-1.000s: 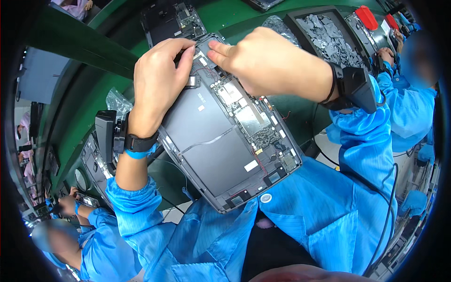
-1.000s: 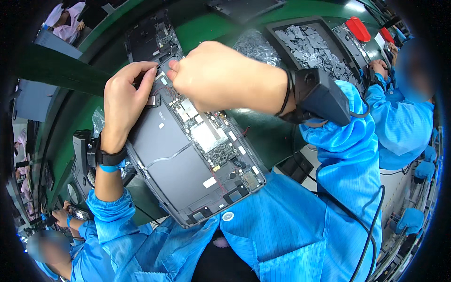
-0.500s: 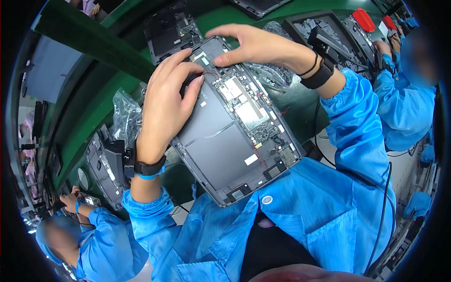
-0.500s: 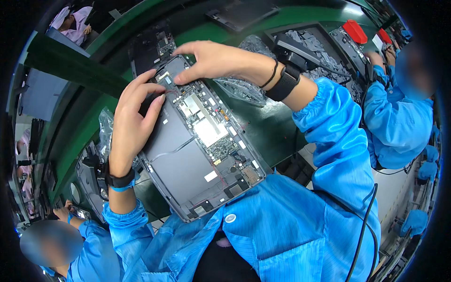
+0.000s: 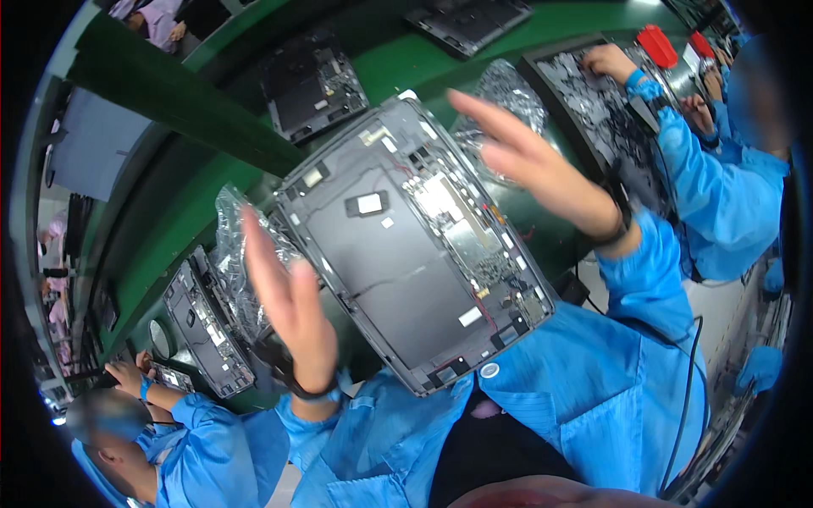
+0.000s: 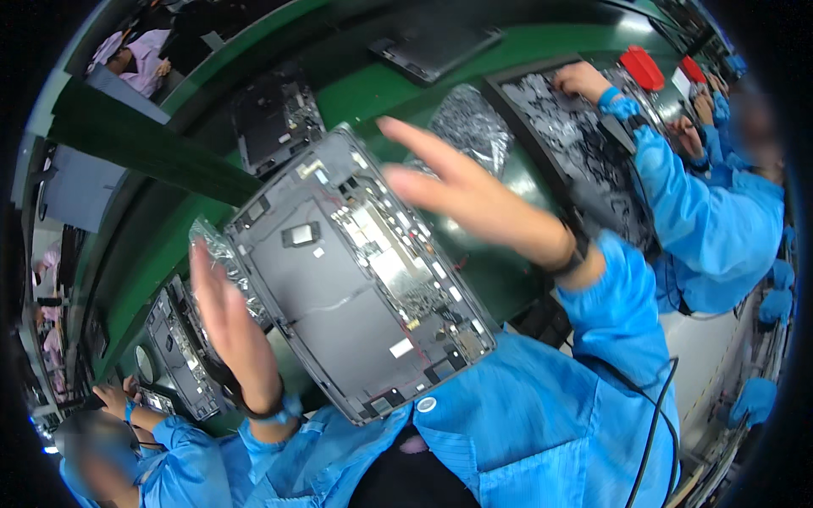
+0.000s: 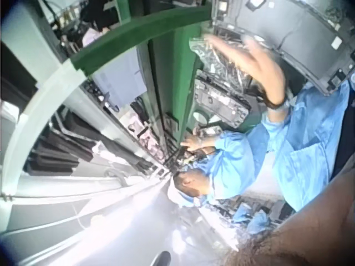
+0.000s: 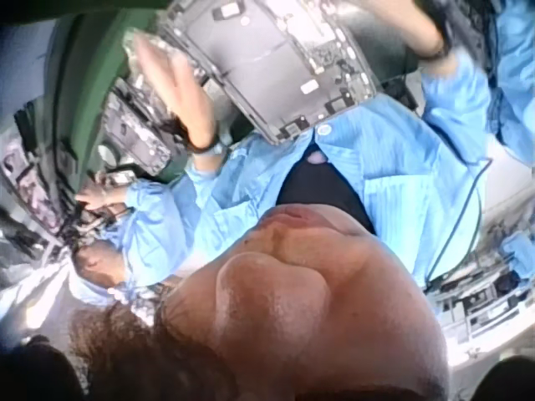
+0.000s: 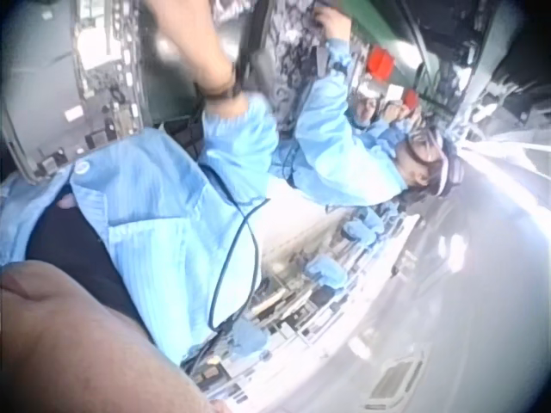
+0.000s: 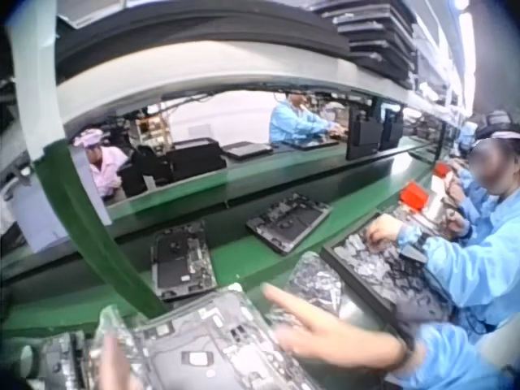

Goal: Assembling internal components and connecting cables inside electronic devices such as tablets or laptops on a factory production line.

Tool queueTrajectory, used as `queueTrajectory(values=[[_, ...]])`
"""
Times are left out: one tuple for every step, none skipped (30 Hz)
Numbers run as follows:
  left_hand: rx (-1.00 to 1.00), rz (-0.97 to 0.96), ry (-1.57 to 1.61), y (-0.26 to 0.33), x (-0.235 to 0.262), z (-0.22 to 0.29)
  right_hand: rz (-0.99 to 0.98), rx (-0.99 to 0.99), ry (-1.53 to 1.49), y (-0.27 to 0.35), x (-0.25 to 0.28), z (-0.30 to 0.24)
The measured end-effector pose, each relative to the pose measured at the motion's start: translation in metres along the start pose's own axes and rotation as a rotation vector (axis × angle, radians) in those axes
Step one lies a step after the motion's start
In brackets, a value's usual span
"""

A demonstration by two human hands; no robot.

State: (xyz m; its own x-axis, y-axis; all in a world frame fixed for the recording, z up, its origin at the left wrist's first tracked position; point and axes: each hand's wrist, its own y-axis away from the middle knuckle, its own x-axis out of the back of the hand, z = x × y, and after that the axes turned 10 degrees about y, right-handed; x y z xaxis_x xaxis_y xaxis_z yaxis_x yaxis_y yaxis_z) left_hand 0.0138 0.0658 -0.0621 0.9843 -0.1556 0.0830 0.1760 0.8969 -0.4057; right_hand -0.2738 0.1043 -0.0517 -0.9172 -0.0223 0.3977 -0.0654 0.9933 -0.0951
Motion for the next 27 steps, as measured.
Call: queueTrajectory(values=[[0.124,-0.085,0.038,0.021,0.007,0.001,-0.035,0.044,0.185,0.017,0.005,-0.002],[0.175,-0.116,0.008,0.041,0.014,0.003,-0.073,0.051,0.227,0.034,0.0,-0.002],[0.27,-0.131,0.029,0.059,0.017,0.008,-0.113,0.054,0.268,0.046,-0.009,-0.002],[0.274,-0.125,0.035,0.061,0.01,0.008,-0.114,0.03,0.26,0.052,-0.015,-0.008],[0.285,-0.143,0.057,0.062,0.003,0.008,-0.113,0.005,0.253,0.054,-0.017,-0.014],[0.292,-0.155,0.069,0.066,0.002,0.01,-0.104,0.029,0.234,0.052,-0.021,-0.014],[0.296,-0.167,0.082,0.067,0.002,0.013,-0.111,0.04,0.235,0.051,-0.025,-0.018],[0.287,-0.157,0.08,0.067,0.003,0.017,-0.075,0.072,0.2,0.051,-0.027,-0.023],[0.279,-0.126,0.106,0.067,0.002,0.015,-0.035,0.1,0.165,0.05,-0.031,-0.023],[0.269,-0.094,0.132,0.065,0.001,0.015,-0.011,0.132,0.169,0.048,-0.032,-0.025],[0.256,-0.087,0.13,0.06,0.001,0.015,-0.011,0.147,0.172,0.046,-0.032,-0.032],[0.206,-0.101,0.121,0.055,0.0,0.013,0.002,0.043,-0.046,0.046,-0.032,-0.042],[0.16,-0.115,0.106,0.048,-0.001,0.012,0.012,-0.062,-0.271,0.046,-0.031,-0.053],[0.114,-0.125,0.089,0.039,-0.002,0.012,0.048,-0.099,-0.37,0.038,-0.029,-0.067],[0.084,-0.134,0.069,0.03,-0.002,0.014,0.129,-0.112,-0.409,0.032,-0.029,-0.065],[0.041,-0.144,0.055,0.02,-0.004,0.015,0.12,-0.135,-0.431,0.022,-0.021,-0.069],[0.0,-0.151,0.039,0.012,-0.004,0.015,0.107,-0.158,-0.453,0.006,-0.012,-0.073],[-0.049,-0.17,0.032,0.002,-0.007,0.017,0.106,-0.109,-0.474,-0.006,0.003,-0.065],[-0.093,-0.181,0.012,-0.003,-0.006,0.016,0.078,-0.121,-0.509,-0.023,0.015,-0.054],[-0.141,-0.194,-0.005,-0.007,-0.006,0.016,0.017,-0.116,-0.522,-0.043,0.031,-0.043],[-0.146,-0.186,-0.013,-0.007,-0.005,0.018,0.006,-0.15,-0.266,-0.065,0.056,-0.034],[-0.029,-0.124,0.117,-0.008,-0.006,0.017,0.05,-0.13,-0.23,-0.083,0.073,-0.023],[0.091,-0.052,0.232,-0.006,-0.002,0.018,-0.017,-0.228,-0.405,-0.098,0.084,-0.027],[0.096,-0.011,0.28,0.0,0.004,0.014,0.108,-0.169,-0.417,-0.129,0.086,-0.009],[0.091,-0.014,0.284,0.002,0.003,0.006,0.049,-0.153,-0.372,-0.152,0.1,0.005],[0.111,-0.013,0.205,0.006,0.006,0.002,0.146,-0.186,-0.358,-0.179,0.102,0.028],[0.127,-0.01,0.129,0.009,0.009,0.001,0.178,-0.194,-0.322,-0.208,0.104,0.052]])
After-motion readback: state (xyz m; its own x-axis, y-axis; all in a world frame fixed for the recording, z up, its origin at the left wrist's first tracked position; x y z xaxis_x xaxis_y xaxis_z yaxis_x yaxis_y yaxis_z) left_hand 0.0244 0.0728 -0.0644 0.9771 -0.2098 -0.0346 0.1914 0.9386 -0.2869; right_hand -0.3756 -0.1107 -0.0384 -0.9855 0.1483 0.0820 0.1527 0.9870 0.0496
